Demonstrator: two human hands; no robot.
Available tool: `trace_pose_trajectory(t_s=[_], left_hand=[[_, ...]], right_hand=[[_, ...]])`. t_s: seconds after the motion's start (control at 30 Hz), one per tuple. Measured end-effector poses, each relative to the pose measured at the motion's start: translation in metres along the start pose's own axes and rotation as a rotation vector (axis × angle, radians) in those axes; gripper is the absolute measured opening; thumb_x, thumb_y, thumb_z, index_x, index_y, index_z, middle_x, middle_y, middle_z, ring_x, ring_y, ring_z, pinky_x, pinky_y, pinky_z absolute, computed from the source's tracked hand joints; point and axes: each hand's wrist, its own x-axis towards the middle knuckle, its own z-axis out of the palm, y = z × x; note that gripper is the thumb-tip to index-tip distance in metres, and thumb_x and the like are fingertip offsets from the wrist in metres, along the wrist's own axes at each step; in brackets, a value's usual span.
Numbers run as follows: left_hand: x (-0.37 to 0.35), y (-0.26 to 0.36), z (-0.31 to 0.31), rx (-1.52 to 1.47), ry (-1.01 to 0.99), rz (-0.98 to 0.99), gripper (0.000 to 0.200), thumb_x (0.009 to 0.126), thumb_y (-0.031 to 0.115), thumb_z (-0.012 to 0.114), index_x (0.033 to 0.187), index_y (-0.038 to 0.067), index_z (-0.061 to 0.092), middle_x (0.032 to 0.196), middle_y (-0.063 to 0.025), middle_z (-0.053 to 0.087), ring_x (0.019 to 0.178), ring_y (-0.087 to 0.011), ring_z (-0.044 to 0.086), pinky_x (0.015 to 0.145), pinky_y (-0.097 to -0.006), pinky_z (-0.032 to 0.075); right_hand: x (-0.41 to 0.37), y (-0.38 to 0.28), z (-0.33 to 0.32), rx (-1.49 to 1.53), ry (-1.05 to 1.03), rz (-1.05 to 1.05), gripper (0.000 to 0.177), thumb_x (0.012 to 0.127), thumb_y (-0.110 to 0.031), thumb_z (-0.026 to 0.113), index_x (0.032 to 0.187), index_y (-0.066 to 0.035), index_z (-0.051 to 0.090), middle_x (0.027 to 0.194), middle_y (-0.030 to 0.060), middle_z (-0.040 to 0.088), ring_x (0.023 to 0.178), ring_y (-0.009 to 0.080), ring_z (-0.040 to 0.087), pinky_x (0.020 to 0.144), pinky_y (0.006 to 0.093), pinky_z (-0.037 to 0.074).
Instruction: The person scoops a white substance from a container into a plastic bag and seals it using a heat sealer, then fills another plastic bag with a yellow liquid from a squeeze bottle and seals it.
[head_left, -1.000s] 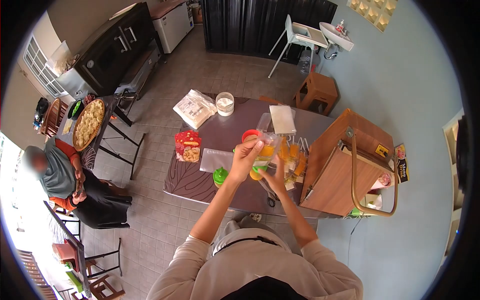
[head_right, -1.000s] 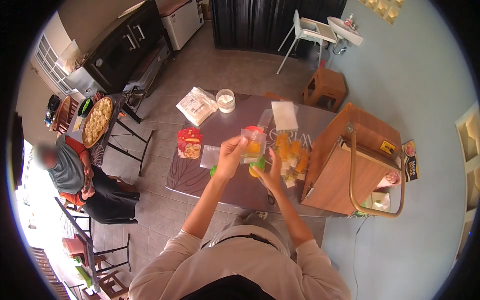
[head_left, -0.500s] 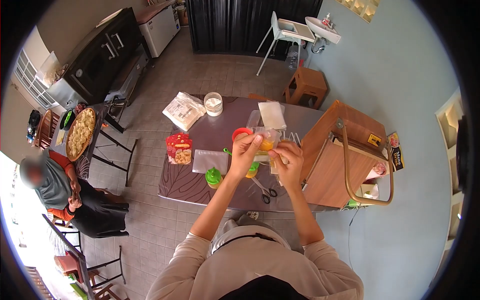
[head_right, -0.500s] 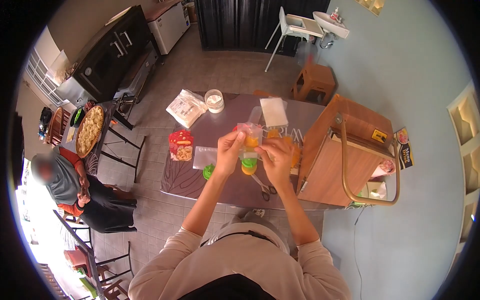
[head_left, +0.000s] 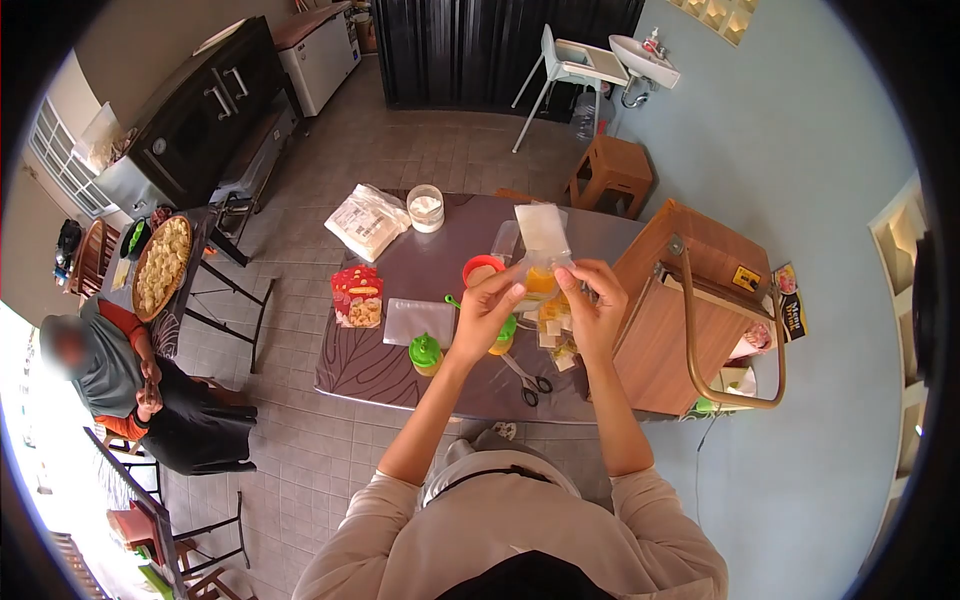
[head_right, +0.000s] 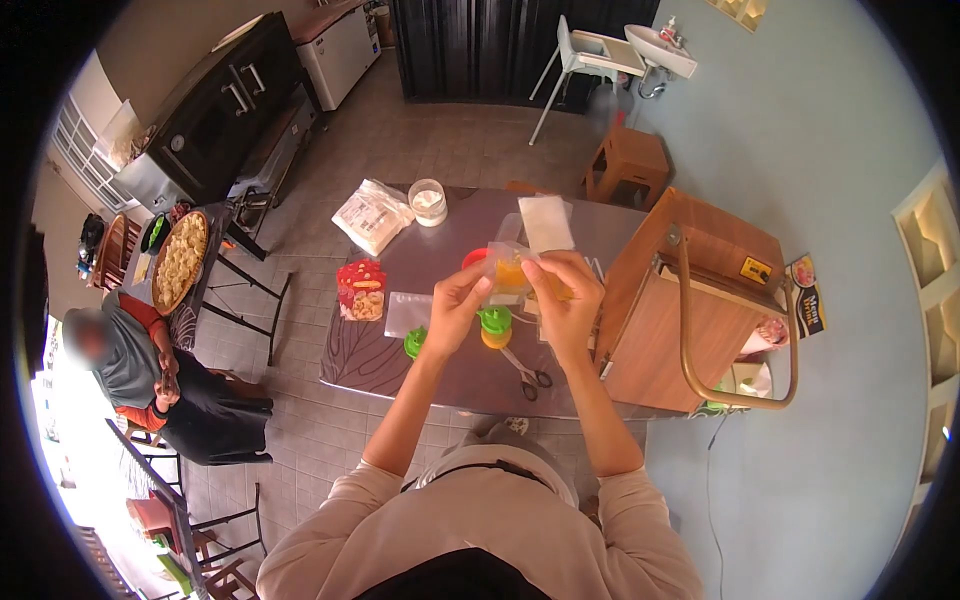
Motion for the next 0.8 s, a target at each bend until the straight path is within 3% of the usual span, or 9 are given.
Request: trace_pose_trajectory(t_s=[0.07, 0.13, 0.23, 0.37, 0.43, 0.47, 0.53, 0.67, 0.8], left_hand=[[-0.001, -0.005, -0.003, -0.007, 0.027, -0.007, 0.022, 0.088, 0.009, 0.056, 0.105, -0.005, 0.06, 0.101, -0.0085, 0.062, 0.095, -0.0123, 0.055, 0.081, -0.0255, 0.044], [-0.001, -0.01, -0.007, 0.277, 0.015, 0.138, 0.021, 0.085, 0.007, 0.059, 0.101, -0.006, 0.061, 0.105, -0.0151, 0.062, 0.1, -0.0169, 0.057, 0.085, -0.0281, 0.045], [-0.002, -0.01, -0.005, 0.394, 0.024, 0.164, 0.019, 0.084, 0.008, 0.06, 0.096, -0.007, 0.062, 0.107, -0.0179, 0.061, 0.103, -0.02, 0.056, 0.089, -0.0302, 0.044], [-0.004, -0.012, -0.003, 0.252, 0.072, 0.109, 0.019, 0.085, 0.01, 0.059, 0.095, -0.006, 0.062, 0.108, -0.0159, 0.061, 0.103, -0.0206, 0.057, 0.087, -0.0305, 0.044], [-0.006, -0.007, -0.001, 0.066, 0.089, -0.046, 0.018, 0.085, 0.011, 0.059, 0.093, -0.005, 0.063, 0.107, -0.0155, 0.061, 0.103, -0.022, 0.057, 0.086, -0.0314, 0.045], [-0.005, -0.008, -0.002, 0.066, 0.089, -0.047, 0.018, 0.085, 0.011, 0.059, 0.093, -0.005, 0.063, 0.107, -0.0155, 0.061, 0.103, -0.022, 0.057, 0.086, -0.0314, 0.045], [-0.003, -0.009, -0.005, 0.395, -0.018, 0.174, 0.018, 0.088, 0.01, 0.055, 0.096, -0.004, 0.063, 0.109, -0.0132, 0.06, 0.099, -0.0183, 0.056, 0.085, -0.0281, 0.043], [-0.002, -0.007, 0.001, 0.412, 0.034, 0.152, 0.018, 0.086, 0.011, 0.058, 0.091, -0.004, 0.064, 0.11, -0.0166, 0.06, 0.108, -0.0229, 0.054, 0.089, -0.0312, 0.042], [-0.004, -0.009, 0.003, 0.356, 0.033, 0.136, 0.019, 0.084, 0.009, 0.06, 0.097, -0.003, 0.062, 0.112, -0.0157, 0.059, 0.112, -0.0231, 0.051, 0.092, -0.0314, 0.039]], right_hand=[[0.002, 0.0, -0.001, 0.004, 0.015, -0.006, 0.01, 0.074, -0.005, 0.069, 0.077, 0.002, 0.064, 0.076, 0.007, 0.061, 0.069, 0.014, 0.057, 0.062, 0.0237, 0.043], [0.002, 0.001, 0.0, 0.005, 0.025, -0.025, 0.009, 0.074, -0.005, 0.069, 0.076, 0.002, 0.064, 0.075, 0.007, 0.061, 0.068, 0.0136, 0.056, 0.061, 0.0238, 0.042], [0.001, -0.001, 0.0, 0.027, 0.028, -0.006, 0.009, 0.074, -0.005, 0.069, 0.076, 0.002, 0.064, 0.075, 0.0067, 0.06, 0.068, 0.0138, 0.056, 0.061, 0.0238, 0.042], [0.001, -0.002, -0.004, 0.018, 0.024, -0.009, 0.009, 0.074, -0.005, 0.069, 0.076, 0.002, 0.064, 0.074, 0.0062, 0.06, 0.068, 0.0137, 0.056, 0.061, 0.0237, 0.042], [-0.001, -0.002, -0.005, 0.031, -0.018, 0.029, 0.008, 0.075, -0.003, 0.068, 0.079, 0.003, 0.065, 0.077, 0.0066, 0.059, 0.073, 0.0123, 0.054, 0.067, 0.0227, 0.041], [-0.002, -0.003, -0.005, 0.031, -0.017, 0.03, 0.008, 0.075, -0.003, 0.068, 0.079, 0.003, 0.065, 0.077, 0.0066, 0.059, 0.073, 0.0123, 0.054, 0.067, 0.0227, 0.041], [-0.002, -0.005, -0.005, 0.028, -0.015, 0.03, 0.008, 0.075, -0.003, 0.068, 0.079, 0.003, 0.065, 0.077, 0.0066, 0.059, 0.072, 0.0123, 0.054, 0.067, 0.0229, 0.041], [-0.003, -0.006, -0.006, 0.018, 0.004, 0.019, 0.008, 0.075, -0.003, 0.068, 0.08, 0.003, 0.065, 0.077, 0.0064, 0.059, 0.071, 0.0123, 0.054, 0.066, 0.0229, 0.041], [-0.004, -0.008, -0.009, 0.016, 0.001, 0.033, 0.008, 0.076, -0.004, 0.068, 0.08, 0.003, 0.065, 0.076, 0.0061, 0.06, 0.071, 0.0122, 0.054, 0.066, 0.023, 0.041]])
